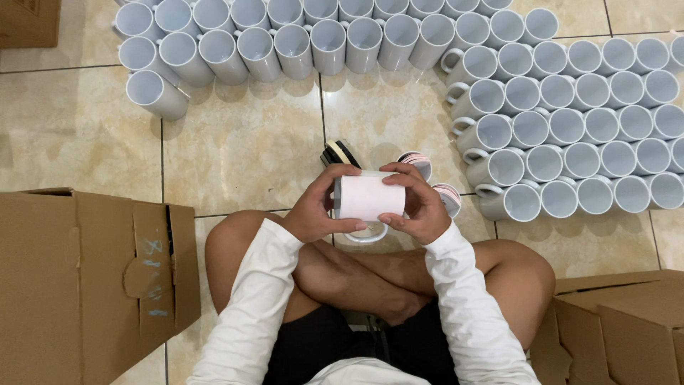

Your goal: The person sits on the floor and applies pink paper labels to white ceramic mugs. They smooth the label around the mug, then place the finished mug into a cardboard box with dividers. The person repeats this process with several mugs.

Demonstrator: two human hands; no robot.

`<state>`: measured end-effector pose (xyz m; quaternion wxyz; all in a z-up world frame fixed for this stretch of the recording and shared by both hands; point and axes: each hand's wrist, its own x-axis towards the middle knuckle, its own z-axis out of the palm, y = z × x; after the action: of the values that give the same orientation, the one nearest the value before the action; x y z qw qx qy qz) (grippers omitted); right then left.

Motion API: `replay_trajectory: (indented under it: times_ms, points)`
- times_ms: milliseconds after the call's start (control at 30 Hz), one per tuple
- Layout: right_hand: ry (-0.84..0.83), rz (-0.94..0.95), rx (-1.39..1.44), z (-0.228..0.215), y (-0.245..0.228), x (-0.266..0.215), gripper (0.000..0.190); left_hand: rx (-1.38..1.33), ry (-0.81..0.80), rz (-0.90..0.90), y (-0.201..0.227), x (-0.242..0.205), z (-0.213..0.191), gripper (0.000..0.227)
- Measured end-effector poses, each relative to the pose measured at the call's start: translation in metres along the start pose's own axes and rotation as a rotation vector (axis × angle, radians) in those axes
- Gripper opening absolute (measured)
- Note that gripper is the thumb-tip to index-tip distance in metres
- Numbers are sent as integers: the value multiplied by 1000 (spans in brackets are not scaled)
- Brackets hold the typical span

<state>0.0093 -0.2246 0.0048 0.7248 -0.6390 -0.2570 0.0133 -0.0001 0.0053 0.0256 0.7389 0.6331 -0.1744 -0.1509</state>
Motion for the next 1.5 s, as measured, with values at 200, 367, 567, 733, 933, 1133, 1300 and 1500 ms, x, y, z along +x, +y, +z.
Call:
replay_trajectory:
  times_ms: [200,367,567,733,933,1133,1300,1500]
  points:
    - [-8,-8,-9,-3,6,-1,55,-2,5,13,-3,-2,1,79]
    - [-7,3,0,-2,3,-1,54,9,-5,66,-6,0,-1,70]
    - [-6,-4,2,-2,3,0,55,0,-2,57,-8,0,-2,68]
    - [-6,-6,-6,-2,4,-1,55,1,-1,55,-8,0,-2,67]
    - [-2,8,5,-2,4,-1,55,11,4,58,-10,0,-2,67]
    - [-7,-8,-7,-3,6,-1,56,15,21,73,-7,0,-2,66]
    - [-4,-23,-4,-3,7,-1,57,17,33,78,-5,-1,-2,67]
    - [-10,-11,-2,-3,7,-2,58,30,24,77,-4,0,-2,66]
